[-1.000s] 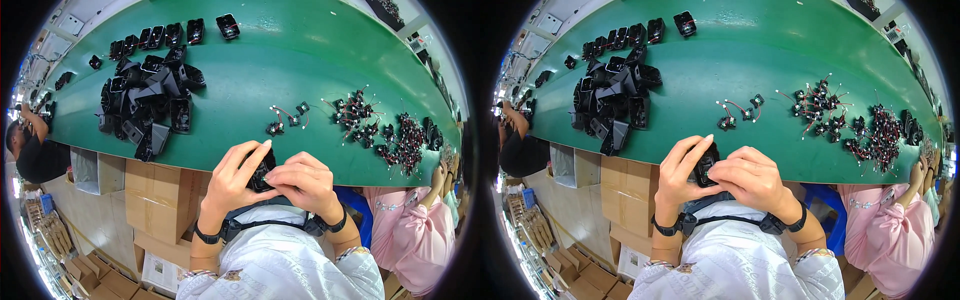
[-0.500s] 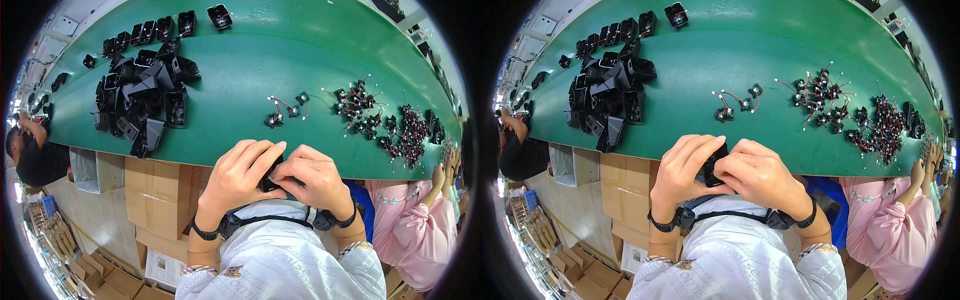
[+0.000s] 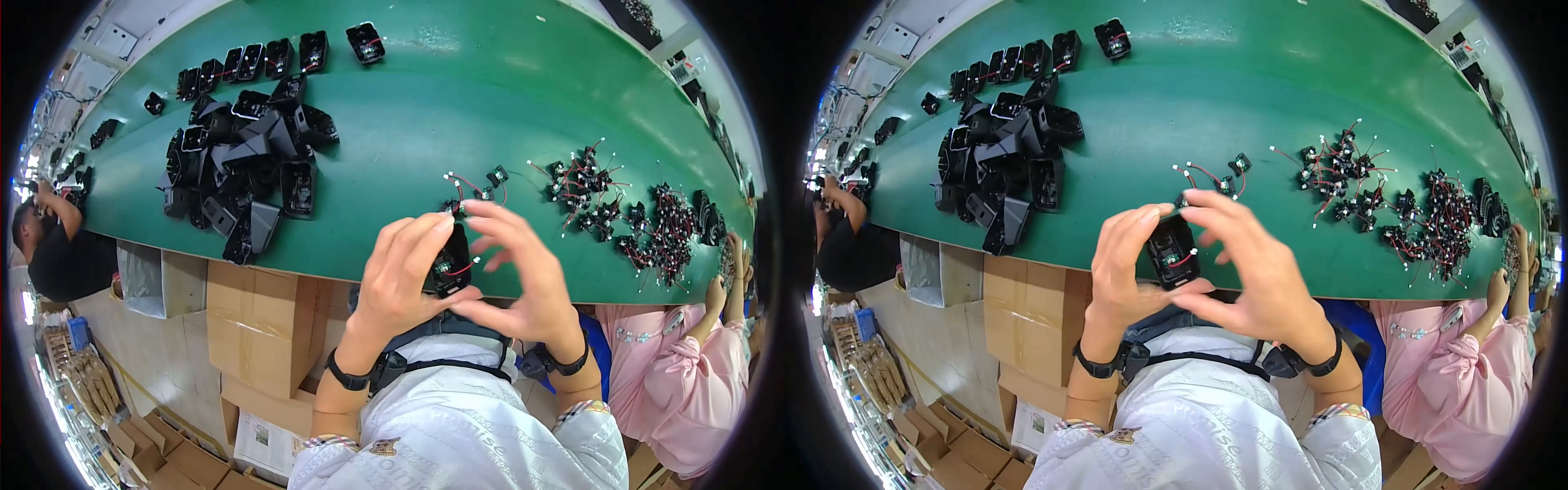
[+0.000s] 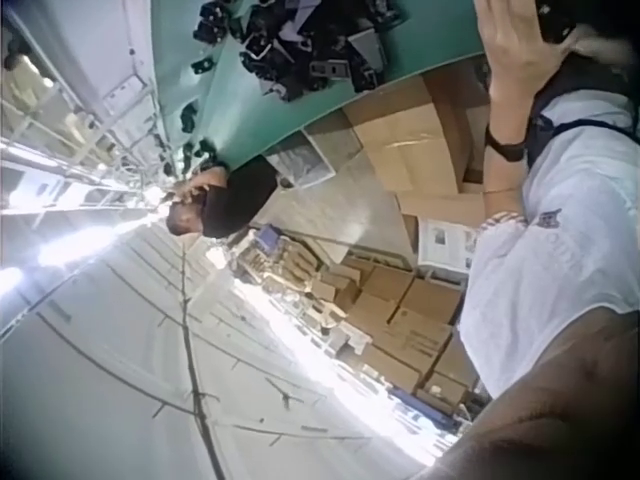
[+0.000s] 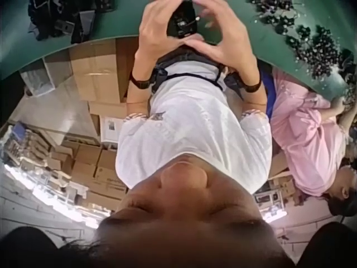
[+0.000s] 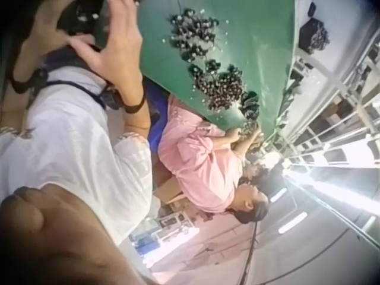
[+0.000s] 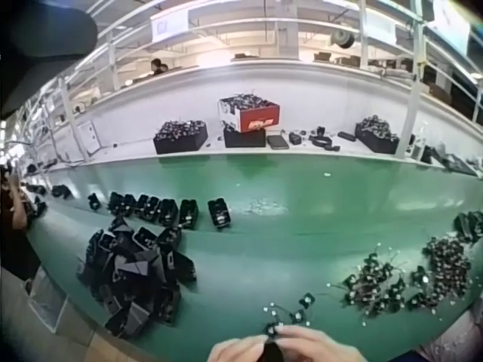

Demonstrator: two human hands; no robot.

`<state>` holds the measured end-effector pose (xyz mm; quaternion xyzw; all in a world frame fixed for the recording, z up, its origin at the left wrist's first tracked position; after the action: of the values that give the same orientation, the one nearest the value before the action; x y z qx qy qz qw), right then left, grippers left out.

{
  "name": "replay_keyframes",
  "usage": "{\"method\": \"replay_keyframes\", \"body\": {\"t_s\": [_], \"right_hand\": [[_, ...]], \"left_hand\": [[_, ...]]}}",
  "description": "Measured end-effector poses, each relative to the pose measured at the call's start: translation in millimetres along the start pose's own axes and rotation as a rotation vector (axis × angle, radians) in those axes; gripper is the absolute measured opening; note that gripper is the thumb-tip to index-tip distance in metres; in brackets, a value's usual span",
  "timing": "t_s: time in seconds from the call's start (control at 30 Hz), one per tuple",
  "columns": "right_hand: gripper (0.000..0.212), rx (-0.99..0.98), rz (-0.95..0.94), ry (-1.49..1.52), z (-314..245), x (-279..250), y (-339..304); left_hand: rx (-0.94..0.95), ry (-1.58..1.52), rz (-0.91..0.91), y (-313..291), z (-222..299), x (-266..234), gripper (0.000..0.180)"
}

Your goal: The person picks up a black plastic housing and a circuit board with wires, inserts the board into the housing, and presses the components together. They then place the assembled unit onto the green workbench and repeat the process.

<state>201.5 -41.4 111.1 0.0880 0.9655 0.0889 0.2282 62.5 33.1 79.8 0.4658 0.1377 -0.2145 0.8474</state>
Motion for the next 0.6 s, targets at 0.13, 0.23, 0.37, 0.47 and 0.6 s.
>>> {"method": "replay_keyframes", "body": {"t_s": [0.13, 0.23, 0.37, 0.47, 0.6], "right_hand": [[0.085, -0.04, -0.093, -0.158, -2.1, 13.5, 18.4], [0.083, -0.058, -0.117, -0.186, -3.7, 10.6, 34.4], [0.082, -0.127, -0.083, -0.445, 5.7, -16.1, 95.7], [0.068, -0.096, -0.026, -0.602, 41.0, -37.6, 175.6], [0.071, 0.026, -0.04, -0.743, 100.2, -39.7, 255.6]], "left_hand": [[-0.024, 0.009, 0.095, 1.0, -3.2, 3.6, 0.086], [-0.015, -0.019, 0.057, 9.7, -10.6, 0.7, 0.088], [-0.165, 0.325, 0.011, 17.5, -38.1, -40.3, 0.063], [-0.345, 0.656, 0.126, -0.1, -72.8, -80.0, 0.037], [-0.435, 0.735, 0.014, -5.3, -86.6, -83.9, 0.04]]}}
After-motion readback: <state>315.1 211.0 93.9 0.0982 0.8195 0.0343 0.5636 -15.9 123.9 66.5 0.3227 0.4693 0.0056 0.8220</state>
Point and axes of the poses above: each hand's wrist, its own y-axis towards the middle knuckle, its own x-axis out of the palm, z = x × y, the point moved 7 cm from there along y, towards the middle knuckle, and after that the axes turned 5 degrees about y, right-handed, at the moved point
